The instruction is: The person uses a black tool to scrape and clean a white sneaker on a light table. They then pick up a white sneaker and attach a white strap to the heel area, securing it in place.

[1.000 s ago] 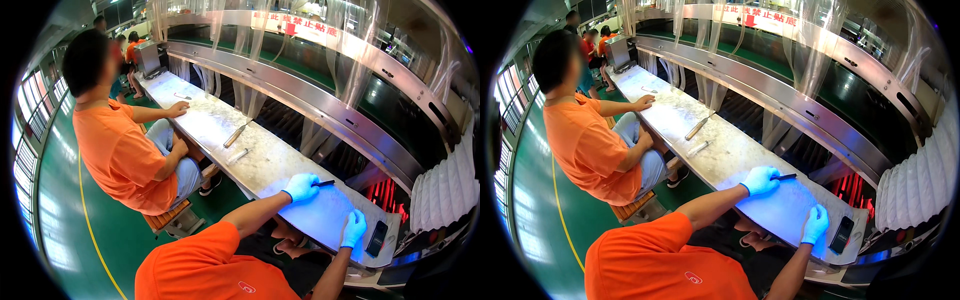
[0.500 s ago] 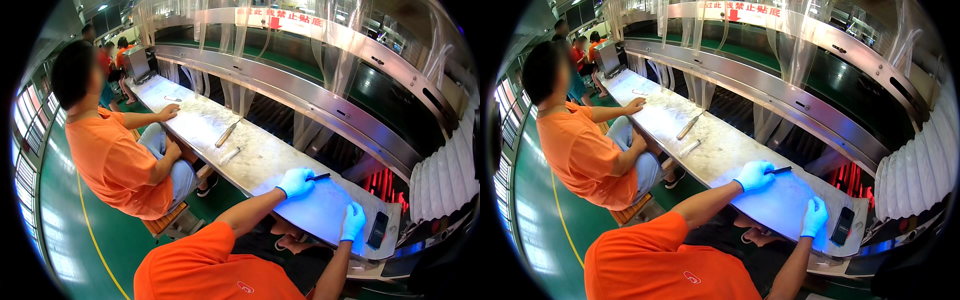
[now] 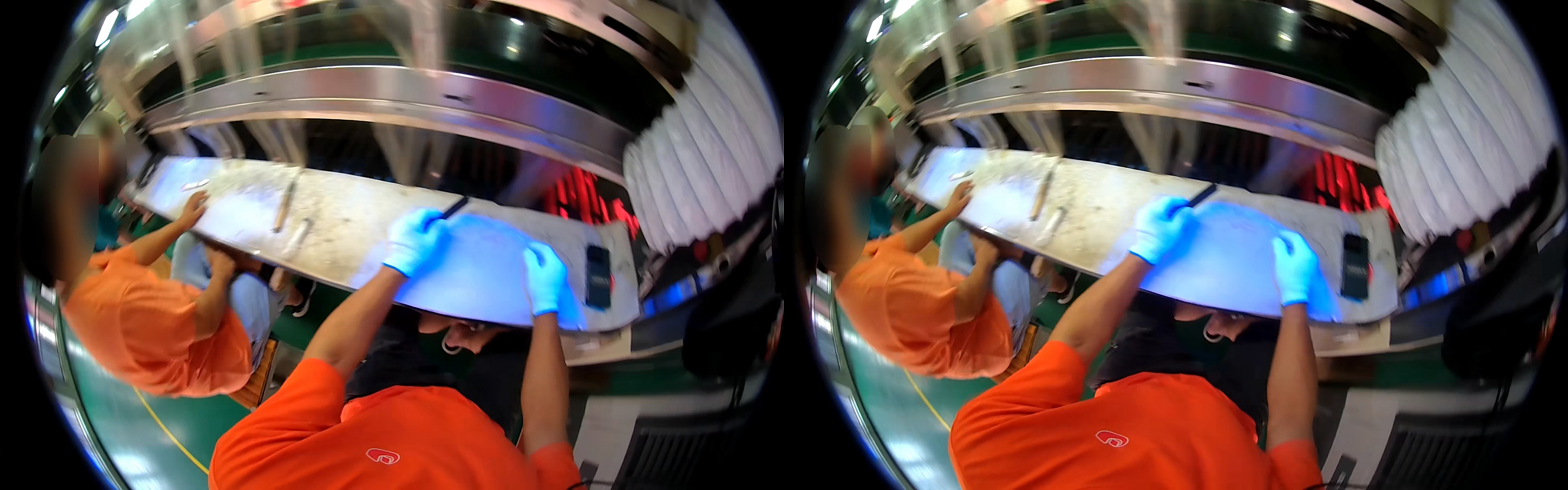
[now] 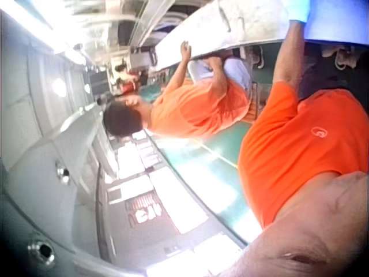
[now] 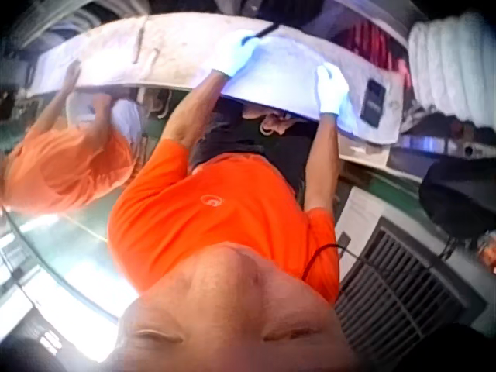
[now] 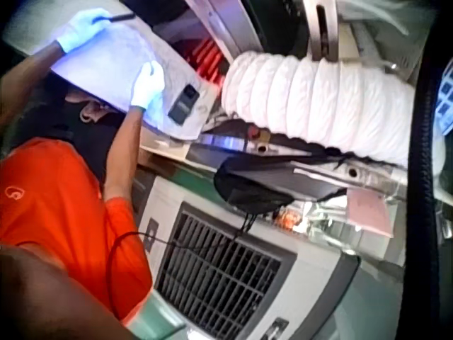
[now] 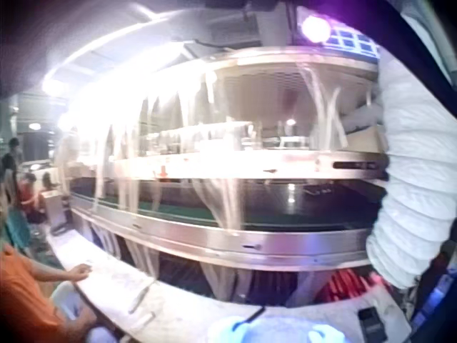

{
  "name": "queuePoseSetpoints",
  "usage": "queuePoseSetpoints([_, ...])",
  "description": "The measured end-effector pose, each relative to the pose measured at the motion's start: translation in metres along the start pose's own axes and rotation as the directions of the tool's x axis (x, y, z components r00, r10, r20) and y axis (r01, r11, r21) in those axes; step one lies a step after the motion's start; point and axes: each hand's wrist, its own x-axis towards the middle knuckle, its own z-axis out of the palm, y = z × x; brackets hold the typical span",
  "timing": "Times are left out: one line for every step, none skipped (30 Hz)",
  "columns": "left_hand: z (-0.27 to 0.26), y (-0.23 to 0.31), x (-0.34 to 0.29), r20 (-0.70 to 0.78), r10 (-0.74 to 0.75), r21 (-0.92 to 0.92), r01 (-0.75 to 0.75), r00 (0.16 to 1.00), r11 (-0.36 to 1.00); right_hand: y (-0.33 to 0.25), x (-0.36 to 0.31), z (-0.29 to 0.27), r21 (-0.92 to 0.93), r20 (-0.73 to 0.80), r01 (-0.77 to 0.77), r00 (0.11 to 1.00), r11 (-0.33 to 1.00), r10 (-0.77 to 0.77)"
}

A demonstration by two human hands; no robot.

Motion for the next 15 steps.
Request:
queuePoseSetpoints([-0.006,0.007,-0.001,0.034,-0.017,0.058,0.015,0.999,0.998,-0.006,-0.001,0.001,0.013,0.011,-0.019,1.000,1.000,0.019])
queuePoseSetpoints([-0.011,0.005,0.000,0.086,0.030,0.150,-0.042,0.996,0.988,-0.016,0.000,0.003,0.026,0.023,-0.029,0.999,0.999,0.029])
queuePoseSetpoints([-0.010,0.003,0.002,0.139,0.079,0.227,-0.110,0.987,0.968,-0.017,0.000,0.005,0.021,0.017,-0.014,1.000,1.000,0.014])
queuePoseSetpoints([-0.002,0.003,0.003,0.152,0.092,0.211,-0.123,0.984,0.970,-0.013,0.000,0.002,0.007,0.005,-0.006,1.000,1.000,0.005])
queuePoseSetpoints([0.003,0.002,0.004,0.155,0.099,0.205,-0.130,0.983,0.970,-0.013,0.000,0.000,0.000,0.007,-0.024,1.000,1.000,0.024])
queuePoseSetpoints([0.005,0.002,0.005,0.158,0.071,0.160,-0.096,0.985,0.982,-0.013,0.000,-0.001,0.037,0.009,-0.052,0.999,0.998,0.052])
queuePoseSetpoints([0.005,0.004,0.005,0.158,0.036,0.125,-0.056,0.987,0.991,-0.013,0.000,-0.003,0.033,0.001,-0.060,0.998,0.998,0.060])
queuePoseSetpoints([0.003,0.008,0.004,0.165,0.019,0.118,-0.039,0.986,0.992,-0.015,-0.001,-0.003,0.034,0.000,-0.066,0.998,0.997,0.066])
queuePoseSetpoints([0.005,0.008,0.003,0.162,0.026,0.116,-0.045,0.986,0.992,-0.017,-0.001,-0.005,0.037,0.001,-0.069,0.998,0.997,0.069])
queuePoseSetpoints([0.003,0.007,0.003,0.149,0.028,0.118,-0.046,0.988,0.992,-0.019,-0.001,-0.005,0.028,0.017,-0.068,0.998,0.997,0.068])
queuePoseSetpoints([0.003,0.005,0.002,0.135,0.030,0.122,-0.047,0.990,0.991,-0.021,-0.001,-0.005,0.025,0.023,-0.083,0.996,0.996,0.083])
queuePoseSetpoints([0.005,0.001,0.001,0.098,0.004,0.026,-0.007,0.995,1.000,-0.024,-0.002,-0.006,0.023,0.029,-0.097,0.995,0.995,0.097])
queuePoseSetpoints([0.005,0.008,0.000,0.083,-0.035,-0.059,0.040,0.996,0.997,-0.023,-0.002,-0.008,0.017,0.028,-0.113,0.993,0.993,0.113])
queuePoseSetpoints([0.003,0.015,-0.001,0.072,-0.077,-0.144,0.087,0.994,0.986,-0.020,-0.002,-0.008,0.022,0.025,-0.112,0.993,0.994,0.111])
queuePoseSetpoints([0.002,0.021,-0.002,0.065,-0.121,-0.227,0.132,0.991,0.965,-0.017,-0.002,-0.007,0.026,0.023,-0.110,0.994,0.994,0.109])
